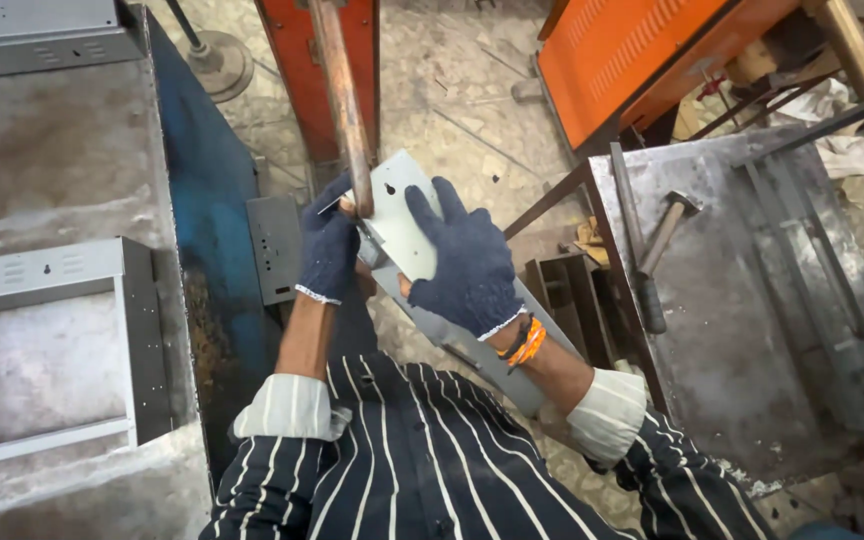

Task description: The person fits a white perforated metal panel into a gray U-channel metal frame, aligning its holes with the channel. They use a punch-like tool and hammer to tap and seat the panel, work on multiple panels and frames, and finally lift the assembled channel assembly.

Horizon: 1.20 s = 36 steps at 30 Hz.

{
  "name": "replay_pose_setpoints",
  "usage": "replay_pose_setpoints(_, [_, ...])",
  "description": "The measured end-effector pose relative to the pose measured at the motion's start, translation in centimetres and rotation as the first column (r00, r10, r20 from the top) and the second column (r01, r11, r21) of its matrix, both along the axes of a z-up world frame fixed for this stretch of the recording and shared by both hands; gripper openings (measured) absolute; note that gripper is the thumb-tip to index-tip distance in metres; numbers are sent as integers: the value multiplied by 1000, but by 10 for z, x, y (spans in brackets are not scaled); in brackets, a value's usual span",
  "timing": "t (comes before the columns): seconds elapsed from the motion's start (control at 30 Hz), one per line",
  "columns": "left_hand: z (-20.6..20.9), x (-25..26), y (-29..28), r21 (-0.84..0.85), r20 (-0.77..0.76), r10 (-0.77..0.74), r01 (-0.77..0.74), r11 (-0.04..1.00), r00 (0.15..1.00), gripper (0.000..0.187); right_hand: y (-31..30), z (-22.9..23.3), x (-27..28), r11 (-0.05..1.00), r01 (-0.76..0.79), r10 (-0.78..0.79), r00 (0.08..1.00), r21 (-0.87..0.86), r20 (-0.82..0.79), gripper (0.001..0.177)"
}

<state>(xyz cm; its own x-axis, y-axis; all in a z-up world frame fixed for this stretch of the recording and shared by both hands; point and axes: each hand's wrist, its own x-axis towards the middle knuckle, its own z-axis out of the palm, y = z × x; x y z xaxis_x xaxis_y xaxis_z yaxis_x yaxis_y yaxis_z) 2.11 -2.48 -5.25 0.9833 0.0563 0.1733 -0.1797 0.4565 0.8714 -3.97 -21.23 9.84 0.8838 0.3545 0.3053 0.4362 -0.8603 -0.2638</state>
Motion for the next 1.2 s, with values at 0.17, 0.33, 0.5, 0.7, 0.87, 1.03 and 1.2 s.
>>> replay_pose_setpoints(0.17, [-12,5,-4,54,6,89,-89,995,996,45,1,2,2,1000,1,-2,1000,-7,-9,100])
replay_pose_setpoints(0.33, [-23,7,-6,154,9,215,-214,965,977,40,0,1,0,999,25,-25,1000,-22,-5,99])
replay_pose_setpoints(0.5, [27,-9,2,295,85,265,-278,914,960,25,1,-1,-3,1000,26,-26,999,-14,-34,101])
replay_pose_setpoints(0.7, [65,-40,22,623,184,112,-205,755,976,61,1,2,-3,999,28,-28,1000,-29,-2,101])
replay_pose_setpoints(0.87, [75,-33,14,849,354,106,-367,381,929,79,0,0,-1,1000,-2,2,1000,-5,3,102])
replay_pose_setpoints(1.03, [57,-30,13,842,279,124,-305,445,952,75,0,0,-5,1000,14,-14,1000,18,-20,99])
replay_pose_setpoints(1.2, [61,-27,11,802,216,165,-272,532,962,71,-2,-2,-1,1000,-14,15,1000,-4,28,96])
